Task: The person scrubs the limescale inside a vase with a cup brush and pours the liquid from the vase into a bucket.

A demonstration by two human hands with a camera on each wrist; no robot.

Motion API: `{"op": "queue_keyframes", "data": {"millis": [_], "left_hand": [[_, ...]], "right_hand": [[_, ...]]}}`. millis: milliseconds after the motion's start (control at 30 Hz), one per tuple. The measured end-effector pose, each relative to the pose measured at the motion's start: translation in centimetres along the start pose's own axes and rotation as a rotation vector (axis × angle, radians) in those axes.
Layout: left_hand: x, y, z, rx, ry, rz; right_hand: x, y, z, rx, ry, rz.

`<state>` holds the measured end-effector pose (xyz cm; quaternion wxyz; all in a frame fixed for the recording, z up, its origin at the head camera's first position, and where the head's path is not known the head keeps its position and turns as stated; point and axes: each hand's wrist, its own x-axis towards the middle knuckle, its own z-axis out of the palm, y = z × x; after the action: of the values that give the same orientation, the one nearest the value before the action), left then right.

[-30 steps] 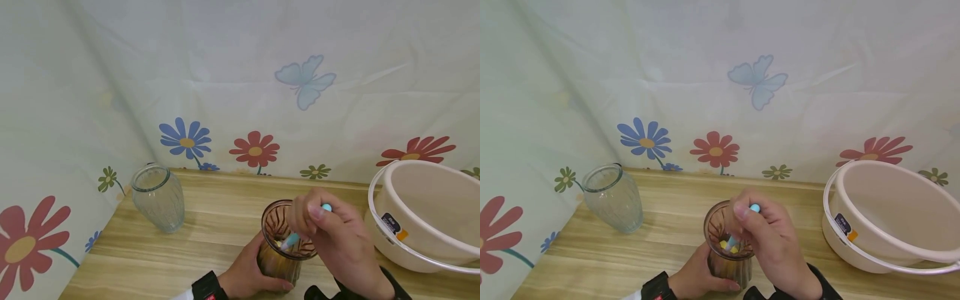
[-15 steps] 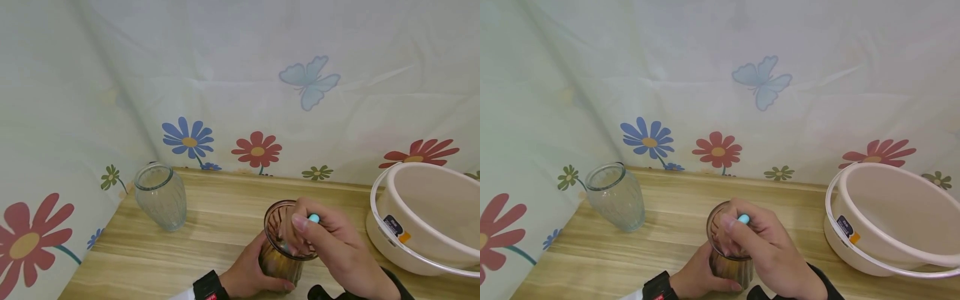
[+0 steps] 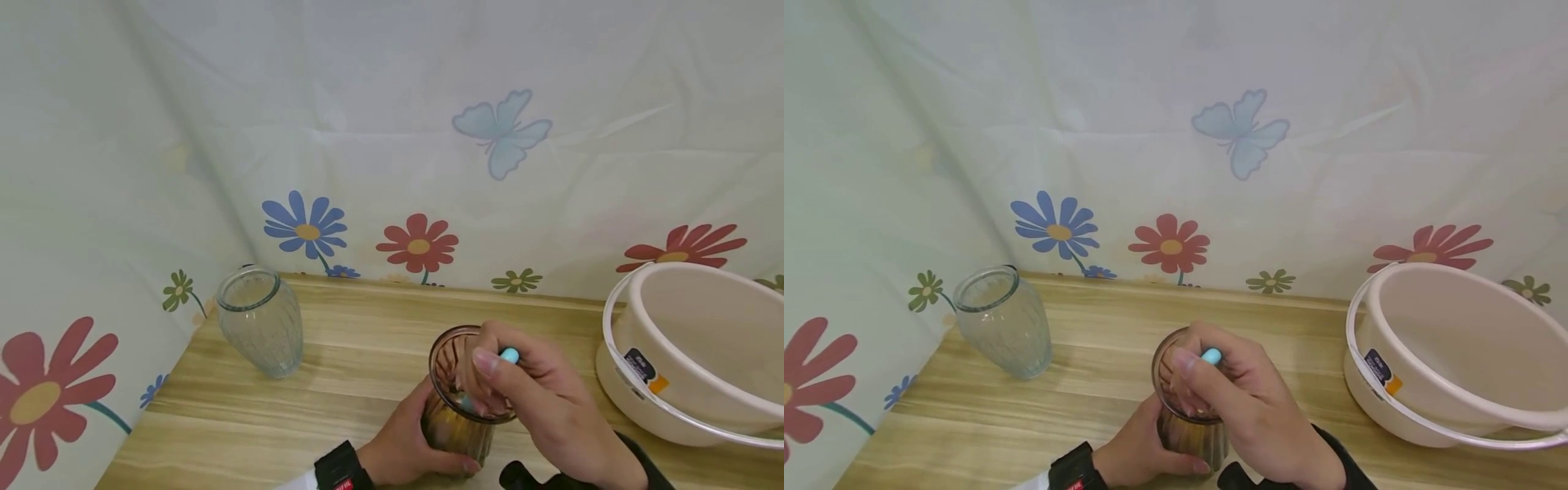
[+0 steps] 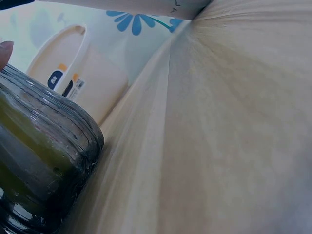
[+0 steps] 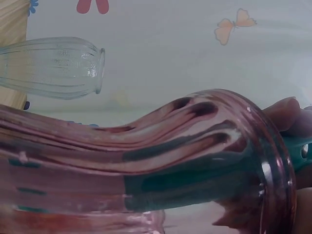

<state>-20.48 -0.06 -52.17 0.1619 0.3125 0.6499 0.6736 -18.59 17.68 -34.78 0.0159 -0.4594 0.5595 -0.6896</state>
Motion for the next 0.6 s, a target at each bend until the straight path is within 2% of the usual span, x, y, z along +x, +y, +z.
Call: {"op": "queue_keyframes", "data": {"millis": [333,600], "left_hand": [[0.12,0.36,0.09,0.001,-0.003,0.005],[0.01,0.52,-0.02,0.008,0.004,0.006]], "right_hand": [[-0.13,-0.16,-0.08,0.010,0.010,0.016],[-0.14,-0.16,0.27,0.003,0.106,0.002]]}}
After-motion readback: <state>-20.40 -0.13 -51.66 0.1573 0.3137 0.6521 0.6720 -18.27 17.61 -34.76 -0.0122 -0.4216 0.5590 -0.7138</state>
